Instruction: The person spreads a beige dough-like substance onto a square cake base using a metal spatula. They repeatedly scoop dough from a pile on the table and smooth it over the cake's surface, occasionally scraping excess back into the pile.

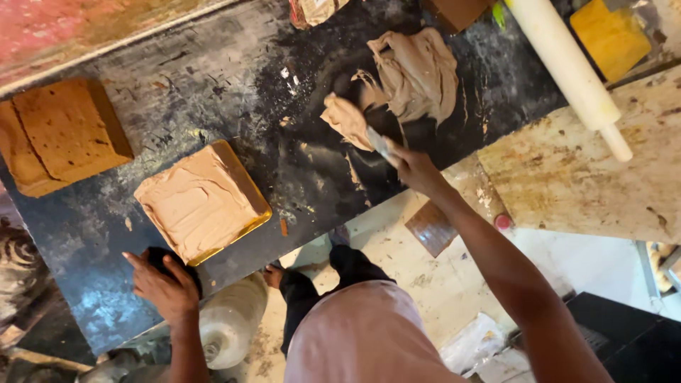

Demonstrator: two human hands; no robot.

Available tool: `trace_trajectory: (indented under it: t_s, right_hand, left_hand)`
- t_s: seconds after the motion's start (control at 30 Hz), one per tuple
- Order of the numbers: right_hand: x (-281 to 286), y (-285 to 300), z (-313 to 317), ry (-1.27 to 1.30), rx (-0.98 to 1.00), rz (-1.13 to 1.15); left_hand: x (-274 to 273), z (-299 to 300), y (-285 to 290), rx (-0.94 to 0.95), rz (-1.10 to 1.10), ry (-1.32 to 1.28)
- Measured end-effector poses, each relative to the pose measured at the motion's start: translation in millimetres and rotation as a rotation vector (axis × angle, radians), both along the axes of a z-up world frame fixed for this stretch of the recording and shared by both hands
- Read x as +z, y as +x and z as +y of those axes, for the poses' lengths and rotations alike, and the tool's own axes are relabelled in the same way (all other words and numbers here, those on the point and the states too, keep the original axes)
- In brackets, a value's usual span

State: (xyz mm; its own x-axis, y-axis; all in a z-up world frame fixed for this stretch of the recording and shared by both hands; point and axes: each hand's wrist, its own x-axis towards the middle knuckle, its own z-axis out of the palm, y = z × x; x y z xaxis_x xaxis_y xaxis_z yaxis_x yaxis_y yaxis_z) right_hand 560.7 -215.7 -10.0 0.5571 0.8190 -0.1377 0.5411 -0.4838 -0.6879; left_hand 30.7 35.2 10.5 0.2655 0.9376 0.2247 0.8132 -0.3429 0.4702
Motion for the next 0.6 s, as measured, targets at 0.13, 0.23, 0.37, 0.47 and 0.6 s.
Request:
trace_trajectory:
  t_s: [0.13, 0.23, 0.37, 0.47, 0.6]
  right_hand:
    - [37.2, -70.4, -45.8, -0.096, -0.025, -0.254]
    - [49.2, -117.0, -48.6, -0.149, -0.015, -0.422]
    - [36.5, -102.8, -32.1, -0.302, 0.129, -0.484]
    - [23.0, -58.2, -26.9, -0.462, -0.026, -0.559]
    - [36.9, -58.2, -21.5, -0.205, 0.151, -0.455]
  left_hand:
    - [-0.2, -4.7, -4.1, 0.003, 0.009, -0.003]
    - [1.6, -7.7, -5.9, -0.032, 0.013, 0.033]
    - [-2.2, -3.6, -5.8, -0.038, -0.009, 0.023]
    - [-7.7, -3.2, -9.1, -0.045, -0.008, 0.033]
    - [-4.3, -2.1, -7.8, 0.001, 0.041, 0.032]
